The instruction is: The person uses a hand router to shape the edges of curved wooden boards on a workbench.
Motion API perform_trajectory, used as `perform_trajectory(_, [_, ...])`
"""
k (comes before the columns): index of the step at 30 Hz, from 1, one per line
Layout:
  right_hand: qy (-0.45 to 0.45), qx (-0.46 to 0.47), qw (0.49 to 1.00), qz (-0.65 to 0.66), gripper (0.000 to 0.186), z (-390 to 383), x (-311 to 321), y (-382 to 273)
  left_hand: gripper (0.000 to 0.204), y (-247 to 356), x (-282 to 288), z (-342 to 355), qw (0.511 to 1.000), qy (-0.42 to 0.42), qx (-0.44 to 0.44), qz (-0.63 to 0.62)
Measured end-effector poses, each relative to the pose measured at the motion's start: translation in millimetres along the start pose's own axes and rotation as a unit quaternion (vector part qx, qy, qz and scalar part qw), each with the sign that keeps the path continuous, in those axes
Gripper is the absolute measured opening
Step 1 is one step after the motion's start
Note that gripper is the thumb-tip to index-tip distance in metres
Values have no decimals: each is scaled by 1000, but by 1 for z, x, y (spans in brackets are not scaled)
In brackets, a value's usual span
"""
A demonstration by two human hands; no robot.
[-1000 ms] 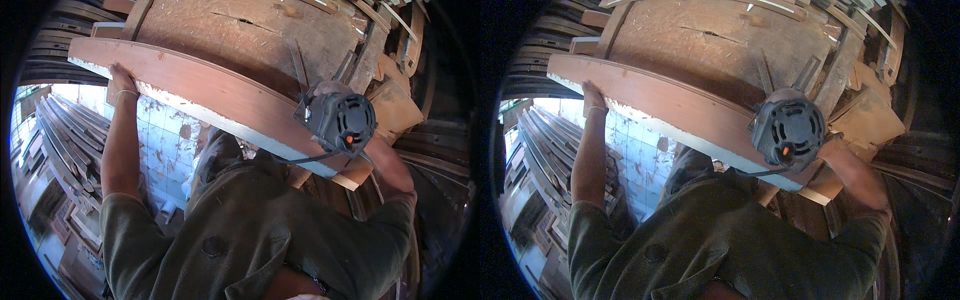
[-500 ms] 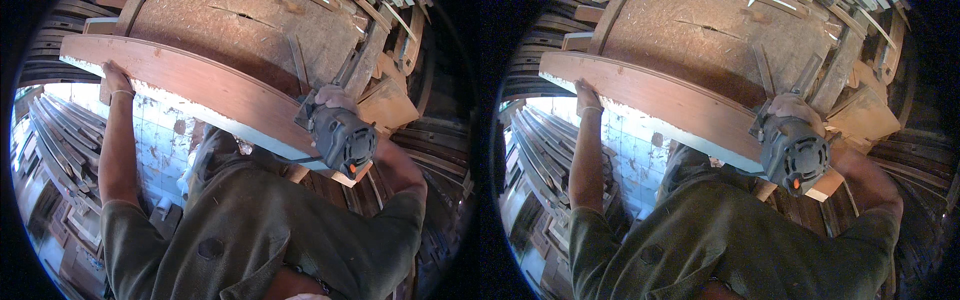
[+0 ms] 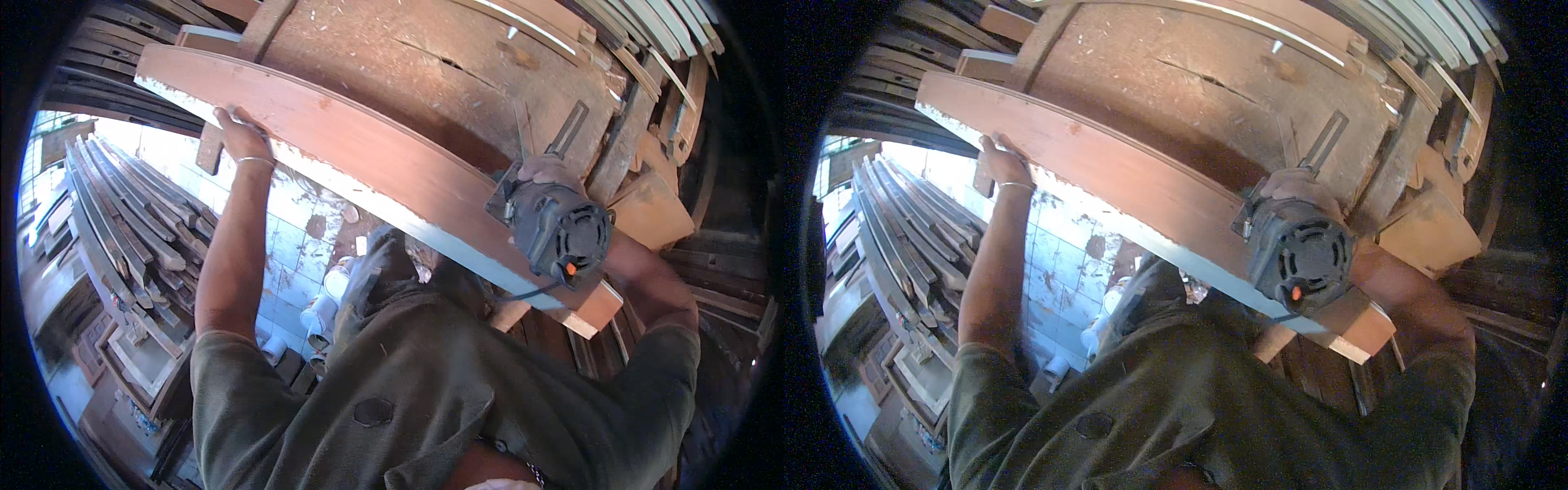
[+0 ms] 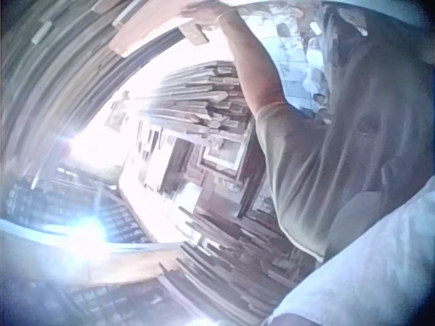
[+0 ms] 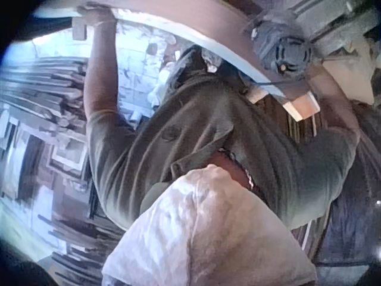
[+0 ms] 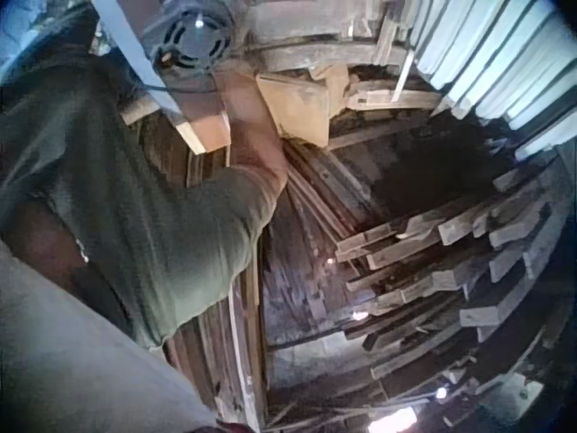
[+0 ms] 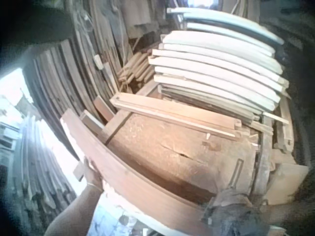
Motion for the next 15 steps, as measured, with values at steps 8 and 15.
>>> perform_trajectory(8, [106, -58, 988, 95, 84, 57, -52, 57, 60, 0, 6, 1, 997, -1, -44, -60])
perform_trajectory(15, [-161, -103, 962, -198, 57, 131, -102, 119, 62, -8, 15, 10, 995, -6, -65, -76])
Point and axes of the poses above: each hand's wrist, its own z-axis towards the middle knuckle, its own x-axis out of the back of the hand, y = z × x, the point moved 7 cm from there along z, towards the middle knuckle, and after that the axes turned 9 degrees about x, right-handed, at the moved point
